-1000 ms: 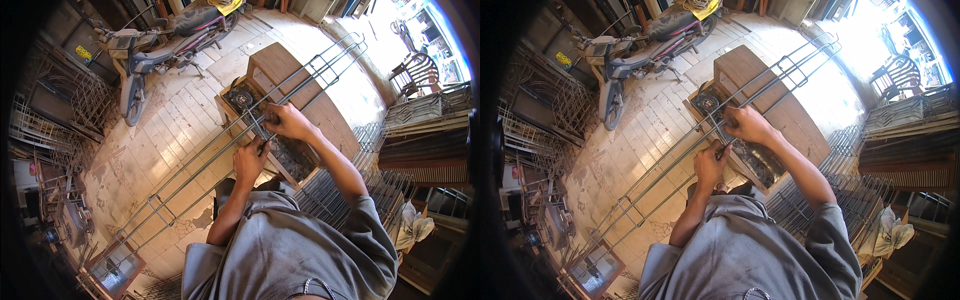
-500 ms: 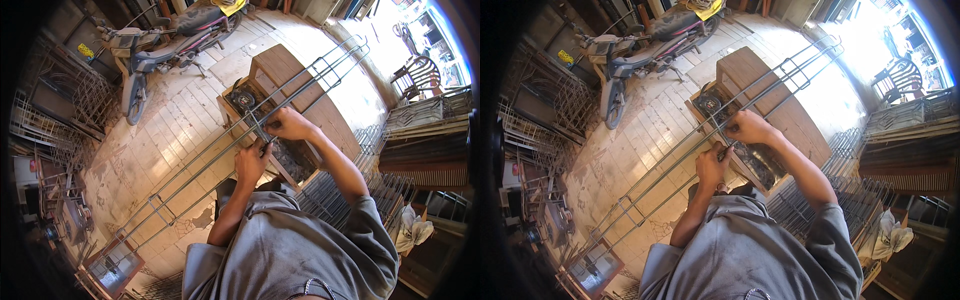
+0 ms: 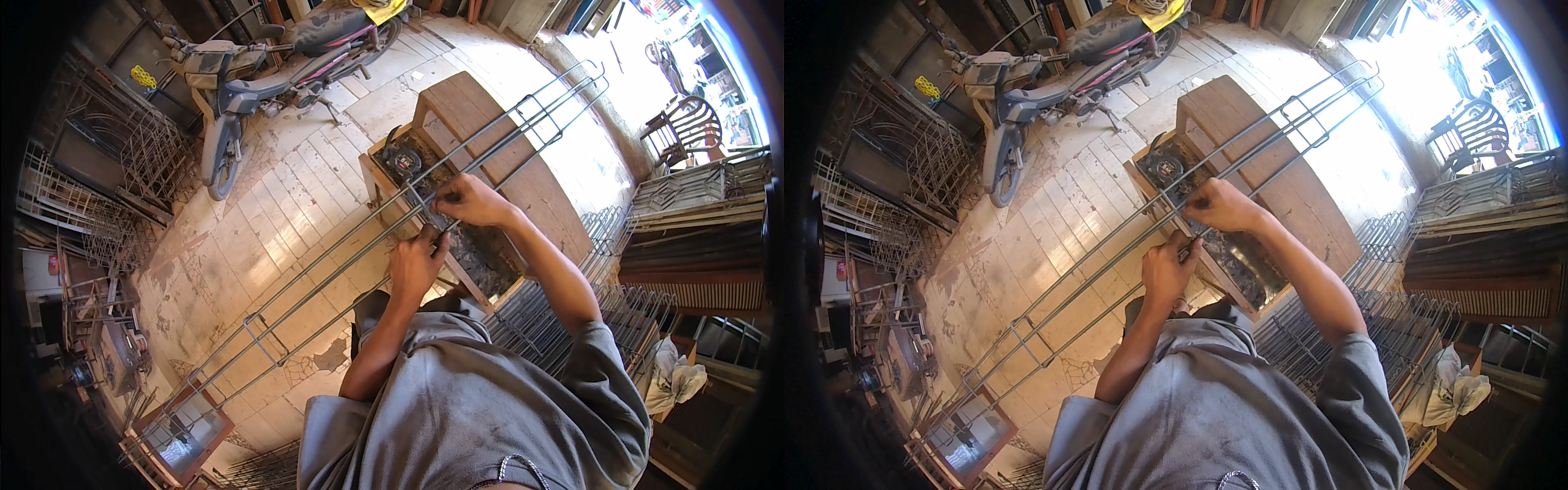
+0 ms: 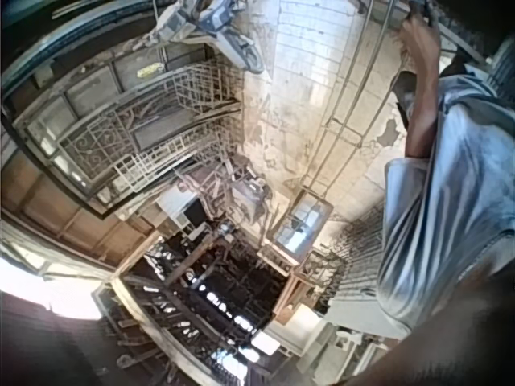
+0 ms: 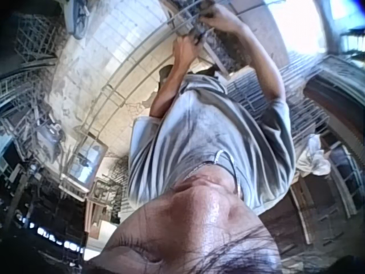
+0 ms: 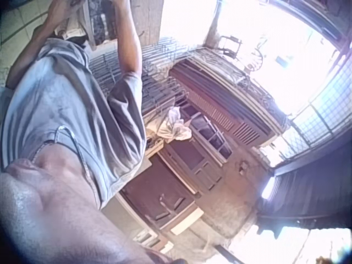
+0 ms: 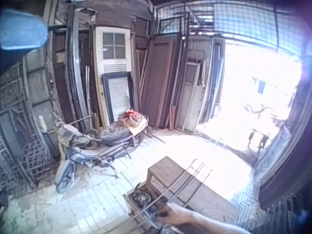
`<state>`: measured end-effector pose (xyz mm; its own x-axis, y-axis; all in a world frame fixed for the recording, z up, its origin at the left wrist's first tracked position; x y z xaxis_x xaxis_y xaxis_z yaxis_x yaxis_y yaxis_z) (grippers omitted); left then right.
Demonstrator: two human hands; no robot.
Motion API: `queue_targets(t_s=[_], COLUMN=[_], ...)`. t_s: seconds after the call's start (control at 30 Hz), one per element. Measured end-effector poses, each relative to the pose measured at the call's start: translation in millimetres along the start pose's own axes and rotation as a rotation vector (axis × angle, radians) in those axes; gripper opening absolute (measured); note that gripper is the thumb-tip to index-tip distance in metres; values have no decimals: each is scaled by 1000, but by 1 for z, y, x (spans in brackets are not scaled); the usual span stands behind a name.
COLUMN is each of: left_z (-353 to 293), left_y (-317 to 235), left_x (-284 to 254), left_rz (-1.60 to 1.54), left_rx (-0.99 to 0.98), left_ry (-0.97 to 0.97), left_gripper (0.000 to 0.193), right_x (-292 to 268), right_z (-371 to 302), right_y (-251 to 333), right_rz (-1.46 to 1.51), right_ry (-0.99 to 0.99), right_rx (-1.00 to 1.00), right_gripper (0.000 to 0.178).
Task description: The person bends and shapes metal wire components on a wooden jig, using pliers to crimp sections together.
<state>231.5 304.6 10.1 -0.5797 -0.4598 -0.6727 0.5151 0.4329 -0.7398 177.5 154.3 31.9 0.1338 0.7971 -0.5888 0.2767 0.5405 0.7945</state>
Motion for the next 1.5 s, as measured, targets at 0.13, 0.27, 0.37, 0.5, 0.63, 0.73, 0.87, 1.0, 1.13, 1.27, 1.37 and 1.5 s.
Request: queue_targets(t_s=[0.13, 0.27, 0.37, 0.5, 0.63, 0.73, 0.87, 1.0, 1.13, 1.27, 1.37, 1.5], left_z=[0, -1, -1, 1, 2, 4, 8, 9, 8, 9, 8, 5], left_y=[0, -1, -1, 2, 2, -1, -2, 1, 4, 5, 5, 3], left_x=[2, 1, 1, 3, 1, -1, -3, 0, 2, 3, 3, 3], left_rz=[0, 8, -28, -11, -54, -45, -53, -139, -190, -243, -216, -252], left_rx=[-21, -22, -26, -61, -90, -107, -132, -158, -169, -191, -165, -140], left_ry=[37, 16, 3, 25, 53, 68, 95, 120, 158, 162, 153, 114], left_gripper=[24, 24, 24, 25, 28, 31, 33, 31, 32, 30, 32, 28], right_x=[-4, -5, -1, 4, 8, 19, 91, 128, 125, 114, 101, 99], right_z=[-1, -9, -12, -15, -39, -75, -105, -75, -47, -44, -55, -63], right_y=[18, 23, 26, 34, 43, 25, -55, -69, -61, -61, -69, -62], right_rz=[-106, -416, -578, -650, -789, -614, 655, 1893, 2123, 1617, 1015, 704], right_ry=[-46, -32, -6, -162, -492, -796, -954, -841, -655, -607, -596, -606], right_rx=[-194, -97, -58, -235, -476, -234, 436, -18, -184, -69, 43, 27], right_gripper=[22, 19, 16, 19, 22, 14, 8, 19, 25, 30, 34, 29])
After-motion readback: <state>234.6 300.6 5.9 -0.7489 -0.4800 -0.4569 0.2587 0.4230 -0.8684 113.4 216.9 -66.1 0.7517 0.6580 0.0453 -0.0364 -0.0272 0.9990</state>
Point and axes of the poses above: each hand's wrist, its own z-axis towards the middle knuckle, its own x-axis out of the palm, y = z × x, the point moved 6 cm from there along z, towards the middle knuckle, and after that the axes turned 10 degrees about -x, right-handed, at the moved point
